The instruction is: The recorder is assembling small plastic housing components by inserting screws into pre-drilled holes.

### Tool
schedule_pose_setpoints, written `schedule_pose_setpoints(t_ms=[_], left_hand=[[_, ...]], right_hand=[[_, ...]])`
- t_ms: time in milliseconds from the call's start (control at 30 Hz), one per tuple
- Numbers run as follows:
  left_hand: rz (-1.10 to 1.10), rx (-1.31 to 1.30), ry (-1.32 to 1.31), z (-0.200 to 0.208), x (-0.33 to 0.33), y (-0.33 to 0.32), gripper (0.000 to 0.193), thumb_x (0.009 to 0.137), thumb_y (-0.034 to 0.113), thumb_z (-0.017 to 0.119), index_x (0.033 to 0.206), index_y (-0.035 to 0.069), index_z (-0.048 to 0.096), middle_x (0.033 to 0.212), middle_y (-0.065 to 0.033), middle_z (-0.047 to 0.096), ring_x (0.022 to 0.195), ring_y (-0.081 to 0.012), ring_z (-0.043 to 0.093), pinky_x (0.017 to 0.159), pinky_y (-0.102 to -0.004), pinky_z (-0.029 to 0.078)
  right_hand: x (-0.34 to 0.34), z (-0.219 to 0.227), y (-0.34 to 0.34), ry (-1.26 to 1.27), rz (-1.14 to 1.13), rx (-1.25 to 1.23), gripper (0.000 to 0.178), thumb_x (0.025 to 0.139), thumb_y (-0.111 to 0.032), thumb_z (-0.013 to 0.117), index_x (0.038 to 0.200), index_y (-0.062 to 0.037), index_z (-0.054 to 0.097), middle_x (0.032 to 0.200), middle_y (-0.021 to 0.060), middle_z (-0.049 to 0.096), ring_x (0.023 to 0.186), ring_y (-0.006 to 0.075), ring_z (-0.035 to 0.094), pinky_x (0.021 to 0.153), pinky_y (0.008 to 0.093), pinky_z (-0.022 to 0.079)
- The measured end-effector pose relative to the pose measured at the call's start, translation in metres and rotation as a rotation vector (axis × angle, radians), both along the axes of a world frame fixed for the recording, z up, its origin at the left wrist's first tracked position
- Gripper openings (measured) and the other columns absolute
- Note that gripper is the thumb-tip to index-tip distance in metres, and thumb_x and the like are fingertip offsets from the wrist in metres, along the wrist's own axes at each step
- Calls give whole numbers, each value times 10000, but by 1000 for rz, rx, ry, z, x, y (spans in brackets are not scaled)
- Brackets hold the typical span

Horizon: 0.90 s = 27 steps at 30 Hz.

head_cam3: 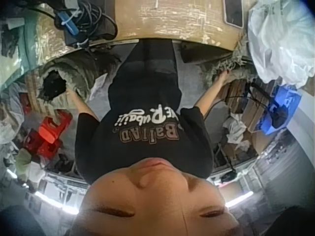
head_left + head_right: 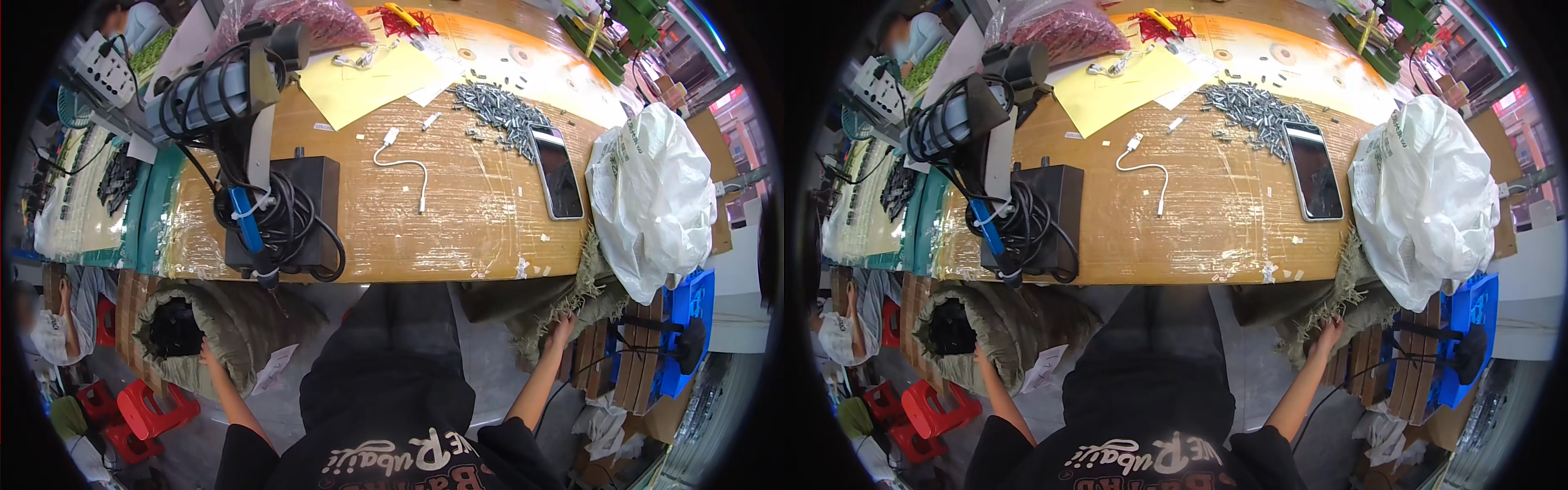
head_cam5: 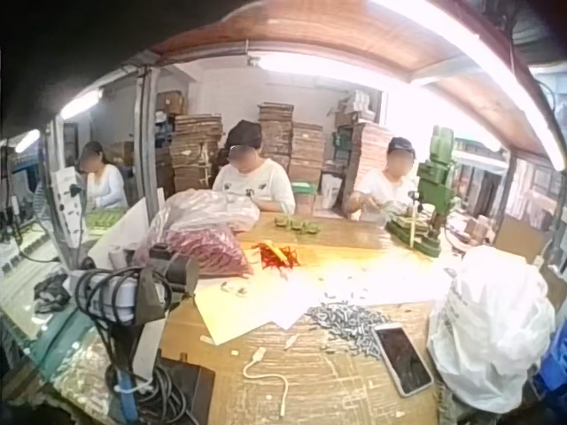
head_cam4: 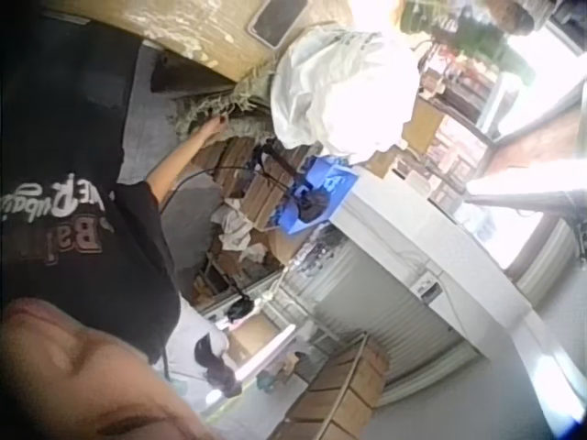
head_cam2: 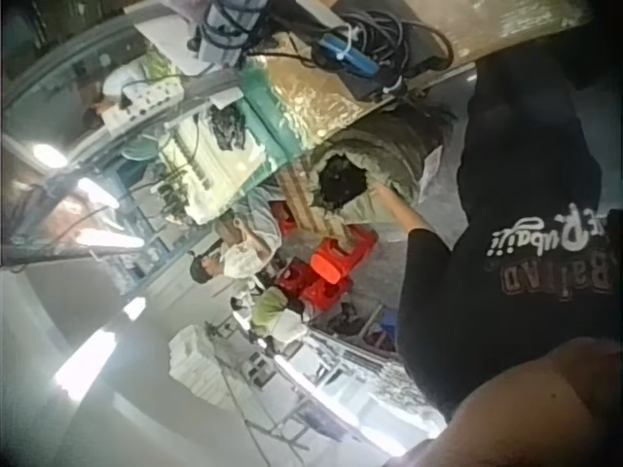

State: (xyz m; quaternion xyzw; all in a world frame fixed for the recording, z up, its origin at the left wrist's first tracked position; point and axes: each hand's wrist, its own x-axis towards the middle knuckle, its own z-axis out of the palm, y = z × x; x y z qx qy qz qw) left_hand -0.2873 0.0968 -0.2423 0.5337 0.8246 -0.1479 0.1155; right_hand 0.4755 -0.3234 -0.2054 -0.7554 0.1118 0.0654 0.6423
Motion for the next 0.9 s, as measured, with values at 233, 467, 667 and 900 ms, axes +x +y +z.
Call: schedule_pose_setpoints(t_ms=[233, 467, 667, 900], left_hand=[[12, 518, -356, -19, -11, -26, 520, 768, 416, 469, 1163, 80, 427, 1021, -188, 556, 929, -363, 524, 787, -418, 398], [39, 645, -271, 75, 18, -34, 276, 823, 278, 496, 896, 12, 488, 818, -173, 586, 734, -319, 565, 663, -392, 438], [387, 1256, -521, 119, -22, -37, 269, 832, 222, 510, 927, -30, 511, 846, -115, 572, 732, -216, 557, 649, -312, 450], [-264, 1597, -1841, 348, 232, -100, 251, 871, 208, 415, 909, -18, 520, 925, -107, 534, 804, -171, 509, 699, -253, 420]], right_hand=[[-23, 18, 40, -16, 59, 52, 377, 780, -81, 500, 1129, 9, 389, 1088, 114, 463, 966, 228, 479, 837, 307, 374], [-48, 142, 88, -508, -132, 47, 285, 775, 50, 489, 1053, 11, 439, 1018, 124, 506, 871, 191, 533, 811, 281, 430], [-92, 241, 197, -703, 341, 42, 227, 788, 32, 508, 1012, 12, 481, 930, 104, 544, 829, 160, 535, 764, 268, 433], [-116, 265, 321, -821, 1097, -206, 253, 746, -16, 547, 995, 13, 518, 896, 127, 526, 731, 219, 547, 673, 301, 437]])
